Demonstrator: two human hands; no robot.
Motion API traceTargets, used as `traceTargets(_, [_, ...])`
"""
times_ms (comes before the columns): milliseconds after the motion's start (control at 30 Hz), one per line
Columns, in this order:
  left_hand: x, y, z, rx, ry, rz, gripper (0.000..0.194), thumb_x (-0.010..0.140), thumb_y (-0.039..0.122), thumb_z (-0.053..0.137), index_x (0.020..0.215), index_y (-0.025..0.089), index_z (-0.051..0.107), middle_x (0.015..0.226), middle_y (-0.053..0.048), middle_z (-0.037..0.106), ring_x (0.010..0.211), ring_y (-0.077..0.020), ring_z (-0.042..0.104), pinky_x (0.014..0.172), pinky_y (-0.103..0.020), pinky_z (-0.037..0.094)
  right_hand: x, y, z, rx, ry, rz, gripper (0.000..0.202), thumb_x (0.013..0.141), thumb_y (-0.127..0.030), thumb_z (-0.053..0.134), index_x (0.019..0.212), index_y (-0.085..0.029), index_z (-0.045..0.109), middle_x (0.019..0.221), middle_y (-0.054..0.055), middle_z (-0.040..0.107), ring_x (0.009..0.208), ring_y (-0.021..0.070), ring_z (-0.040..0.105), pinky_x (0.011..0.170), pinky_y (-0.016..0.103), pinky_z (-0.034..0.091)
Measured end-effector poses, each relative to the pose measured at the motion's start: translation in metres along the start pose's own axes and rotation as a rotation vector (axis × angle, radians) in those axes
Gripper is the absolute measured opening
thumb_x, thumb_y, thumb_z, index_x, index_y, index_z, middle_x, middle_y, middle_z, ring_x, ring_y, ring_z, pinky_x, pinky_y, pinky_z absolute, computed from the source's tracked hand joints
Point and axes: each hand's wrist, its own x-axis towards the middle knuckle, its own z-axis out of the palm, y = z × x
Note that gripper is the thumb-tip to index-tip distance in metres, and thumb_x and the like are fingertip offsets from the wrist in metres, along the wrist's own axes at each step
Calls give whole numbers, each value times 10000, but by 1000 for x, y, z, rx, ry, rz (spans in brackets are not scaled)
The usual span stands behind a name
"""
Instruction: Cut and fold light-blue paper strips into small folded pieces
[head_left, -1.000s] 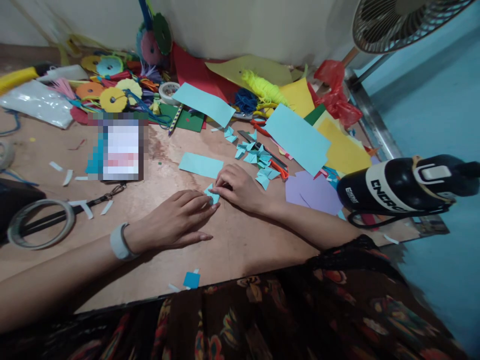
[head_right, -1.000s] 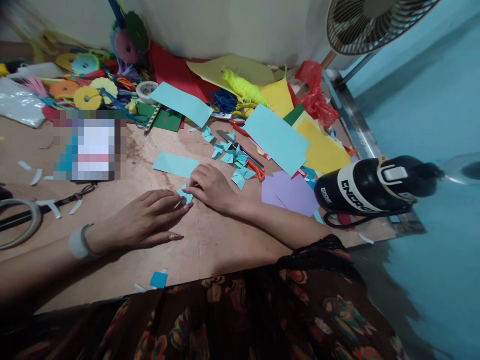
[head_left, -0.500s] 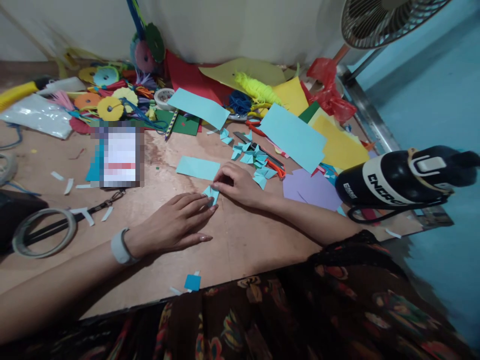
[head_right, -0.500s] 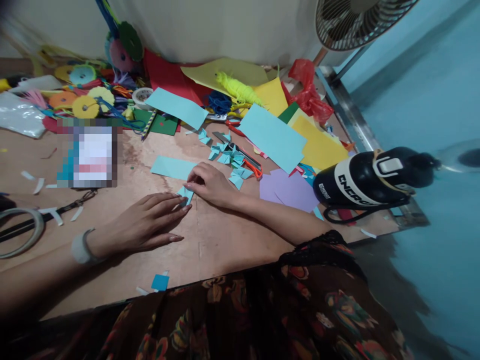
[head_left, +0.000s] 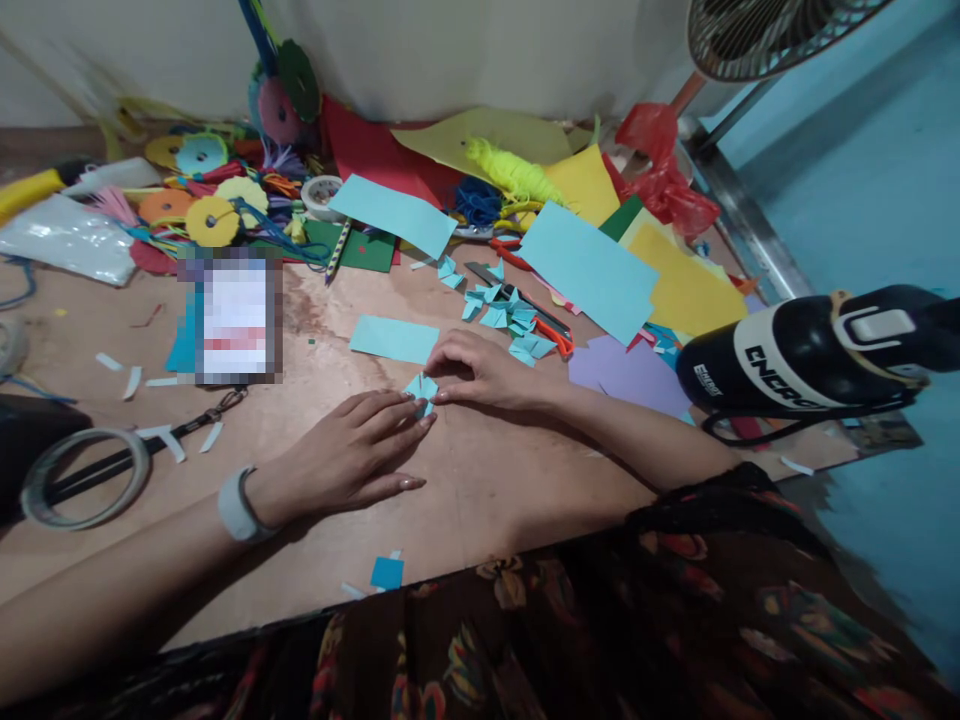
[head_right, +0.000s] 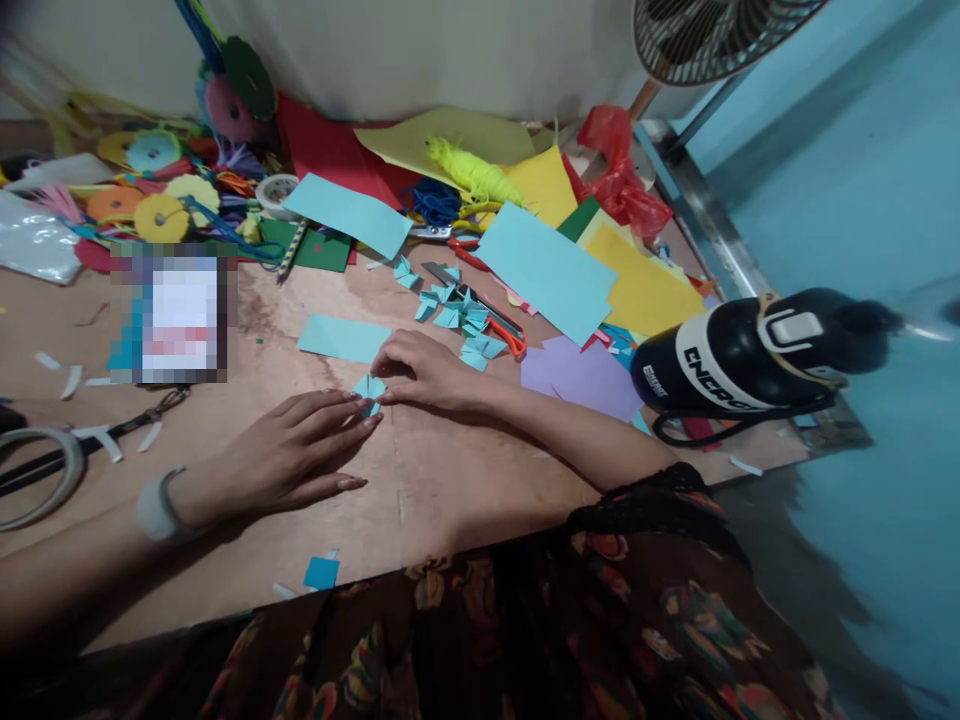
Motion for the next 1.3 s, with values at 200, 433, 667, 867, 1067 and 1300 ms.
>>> traceTargets(200, [-1, 0, 1, -27, 4, -10, 620, 957, 502, 528, 1442, 123, 456, 1429, -191, 525, 1329, -347, 473, 1115, -508, 398, 0, 6, 3, -69, 82, -44, 309, 843, -461, 713, 930, -180, 620, 962, 58, 623, 942, 198, 556, 861, 345, 430])
traceTargets(433, [-1, 0, 2, -51, 5, -12, 623, 952, 506, 536, 1450, 144, 445, 1437, -175, 525, 1322, -349, 479, 1116, -513, 400, 0, 4, 2, -72, 58, -53, 259, 849, -420, 720, 918, -195, 613, 963, 54, 620, 948, 194, 551, 857, 342, 430])
traceTargets(667, [0, 0, 1, -27, -11, -14, 614, 958, 515, 521, 1431, 127, 465, 1426, -178, 538, 1312, -347, 483, 1101, -510, 414, -1, -1, 1, -88, 50, -52, 192, 857, -324, 716, 923, -165, 630, 960, 69, 618, 938, 197, 553, 851, 342, 432])
traceTargets(867, [-1, -1, 2, -43, -20, -21, 601, 947, 515, 542, 1414, 141, 494, 1415, -177, 548, 1294, -349, 506, 1084, -518, 432, 1, -7, -5, -57, 10, -1, 65, 858, -196, 665, 909, -175, 631, 965, 56, 623, 949, 190, 558, 866, 347, 442])
traceTargets(1067, [-2, -1, 1, -53, -21, -23, 597, 945, 508, 549, 1410, 137, 501, 1422, -183, 542, 1301, -357, 504, 1085, -532, 432, 3, -6, -10, -25, -25, 18, 122, 812, -115, 631, 909, -189, 638, 937, 38, 652, 936, 187, 575, 861, 351, 454])
traceTargets(1300, [-1, -1, 2, -66, -5, -37, 592, 944, 512, 548, 1424, 170, 488, 1420, -166, 547, 1301, -343, 504, 1096, -520, 426, 4, -4, -10, -34, -49, 1, 93, 831, -143, 636, 911, -190, 644, 949, 39, 650, 940, 184, 574, 869, 349, 447])
